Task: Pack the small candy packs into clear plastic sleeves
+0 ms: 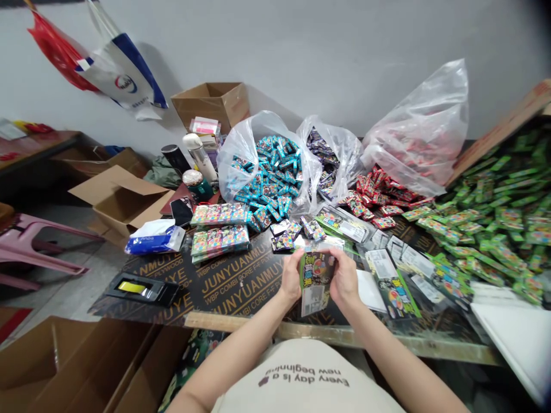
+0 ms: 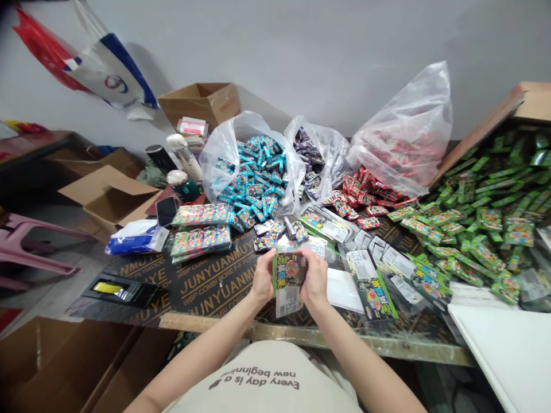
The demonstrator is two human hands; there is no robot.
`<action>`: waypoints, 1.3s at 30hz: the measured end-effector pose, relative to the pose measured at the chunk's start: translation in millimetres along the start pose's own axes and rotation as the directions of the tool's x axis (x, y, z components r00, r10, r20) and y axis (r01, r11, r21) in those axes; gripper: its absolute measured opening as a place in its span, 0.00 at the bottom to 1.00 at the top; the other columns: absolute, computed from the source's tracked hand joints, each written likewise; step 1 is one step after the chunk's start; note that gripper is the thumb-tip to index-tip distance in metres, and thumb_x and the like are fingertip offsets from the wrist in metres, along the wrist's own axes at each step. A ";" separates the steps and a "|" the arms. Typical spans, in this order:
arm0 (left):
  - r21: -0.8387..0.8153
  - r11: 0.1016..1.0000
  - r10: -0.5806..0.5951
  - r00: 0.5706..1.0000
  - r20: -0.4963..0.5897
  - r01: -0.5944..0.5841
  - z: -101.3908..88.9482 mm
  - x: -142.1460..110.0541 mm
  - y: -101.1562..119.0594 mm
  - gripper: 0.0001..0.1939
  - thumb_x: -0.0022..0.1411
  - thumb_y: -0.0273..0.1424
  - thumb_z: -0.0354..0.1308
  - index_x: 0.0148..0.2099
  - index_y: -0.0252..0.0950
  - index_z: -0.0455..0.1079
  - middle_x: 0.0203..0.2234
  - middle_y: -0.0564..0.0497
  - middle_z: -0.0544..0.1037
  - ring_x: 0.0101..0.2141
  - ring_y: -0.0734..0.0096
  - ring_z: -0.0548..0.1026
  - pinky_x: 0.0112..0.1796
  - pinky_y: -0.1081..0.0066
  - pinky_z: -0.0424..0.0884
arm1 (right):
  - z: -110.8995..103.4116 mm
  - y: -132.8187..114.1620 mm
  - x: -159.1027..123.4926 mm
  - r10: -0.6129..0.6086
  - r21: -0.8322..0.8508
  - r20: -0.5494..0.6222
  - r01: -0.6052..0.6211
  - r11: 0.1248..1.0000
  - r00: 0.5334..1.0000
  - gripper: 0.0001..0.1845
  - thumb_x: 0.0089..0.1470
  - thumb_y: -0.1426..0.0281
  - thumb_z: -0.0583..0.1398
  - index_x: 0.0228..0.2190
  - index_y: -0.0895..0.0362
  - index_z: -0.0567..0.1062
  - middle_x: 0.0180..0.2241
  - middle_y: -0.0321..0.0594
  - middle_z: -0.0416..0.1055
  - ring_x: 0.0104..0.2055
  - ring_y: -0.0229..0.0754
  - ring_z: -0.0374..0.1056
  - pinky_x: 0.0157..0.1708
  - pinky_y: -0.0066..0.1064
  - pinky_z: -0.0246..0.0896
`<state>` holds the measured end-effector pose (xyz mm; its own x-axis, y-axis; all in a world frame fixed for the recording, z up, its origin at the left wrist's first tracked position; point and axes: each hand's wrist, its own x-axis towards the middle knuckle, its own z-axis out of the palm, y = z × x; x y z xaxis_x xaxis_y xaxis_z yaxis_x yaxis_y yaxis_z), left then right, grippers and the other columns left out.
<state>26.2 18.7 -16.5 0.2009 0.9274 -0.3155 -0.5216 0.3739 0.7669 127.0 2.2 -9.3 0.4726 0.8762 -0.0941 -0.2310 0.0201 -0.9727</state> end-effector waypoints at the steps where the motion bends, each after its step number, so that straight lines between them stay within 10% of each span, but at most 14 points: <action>1: 0.028 0.999 0.040 0.999 0.032 -0.041 -1.5 2.3 3.5 0.15 0.50 0.38 0.54 0.28 0.31 0.74 0.25 0.51 0.78 0.32 0.66 0.75 0.39 0.69 0.67 | -2.3 -0.4 0.1 -0.002 0.003 0.037 0.002 1.000 0.999 0.11 0.46 0.64 0.57 0.22 0.56 0.75 0.26 0.39 0.75 0.31 0.43 0.69 0.34 0.35 0.64; 7: 0.263 0.963 0.013 0.983 0.185 -0.062 -15.0 2.1 38.7 0.11 0.44 0.26 0.59 0.34 0.32 0.76 0.30 0.46 0.79 0.32 0.64 0.76 0.38 0.66 0.69 | -26.8 -9.3 0.4 -0.023 -0.100 0.268 0.051 0.994 0.963 0.09 0.46 0.66 0.60 0.32 0.53 0.76 0.32 0.39 0.76 0.36 0.46 0.71 0.34 0.38 0.65; 14: 0.594 0.610 0.264 0.841 0.472 -0.524 -16.0 -17.3 64.2 0.05 0.48 0.29 0.61 0.30 0.36 0.77 0.32 0.45 0.79 0.35 0.62 0.75 0.41 0.65 0.69 | -43.2 -20.1 -2.4 -0.303 -0.289 0.533 0.506 0.812 0.790 0.11 0.48 0.69 0.60 0.36 0.48 0.77 0.39 0.37 0.75 0.43 0.46 0.70 0.48 0.43 0.61; 24: 0.658 0.606 0.140 0.874 0.466 -0.447 -17.4 -7.2 70.9 0.10 0.50 0.35 0.61 0.33 0.36 0.77 0.28 0.47 0.78 0.30 0.65 0.74 0.33 0.69 0.69 | -29.1 -44.4 -5.5 -0.135 -0.424 0.511 0.385 0.820 0.849 0.09 0.49 0.65 0.59 0.31 0.53 0.78 0.27 0.37 0.76 0.26 0.42 0.71 0.26 0.33 0.68; 32: 0.641 0.327 0.255 0.718 0.647 -0.694 -24.6 -23.2 66.7 0.08 0.55 0.31 0.56 0.34 0.37 0.76 0.36 0.43 0.77 0.36 0.65 0.74 0.40 0.68 0.67 | -46.9 -24.2 -15.4 -0.385 -0.385 0.588 0.664 0.641 0.712 0.11 0.49 0.71 0.59 0.36 0.50 0.77 0.37 0.37 0.76 0.39 0.44 0.72 0.42 0.38 0.67; 35: 0.629 0.354 0.211 0.714 0.667 -0.692 -29.0 -22.5 64.3 0.08 0.56 0.32 0.55 0.34 0.38 0.76 0.37 0.43 0.77 0.37 0.66 0.74 0.40 0.68 0.67 | -55.4 -7.8 -22.2 -0.484 -0.376 0.551 0.720 0.583 0.680 0.13 0.47 0.71 0.61 0.37 0.48 0.77 0.40 0.38 0.74 0.40 0.45 0.72 0.40 0.38 0.68; 39: 0.631 0.441 0.255 0.763 0.594 -0.638 -38.9 -14.3 66.5 0.06 0.53 0.33 0.59 0.30 0.38 0.76 0.33 0.44 0.77 0.33 0.66 0.74 0.37 0.69 0.68 | -47.8 -7.2 -3.8 -0.355 -0.299 0.573 0.592 0.748 0.738 0.12 0.54 0.67 0.54 0.37 0.51 0.76 0.43 0.40 0.73 0.45 0.46 0.68 0.46 0.41 0.63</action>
<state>-43.6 29.9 17.3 0.5127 0.8094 0.2865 0.1654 -0.4205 0.8921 167.5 -24.3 -12.1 -0.0567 0.9159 0.3973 0.3614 0.3898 -0.8470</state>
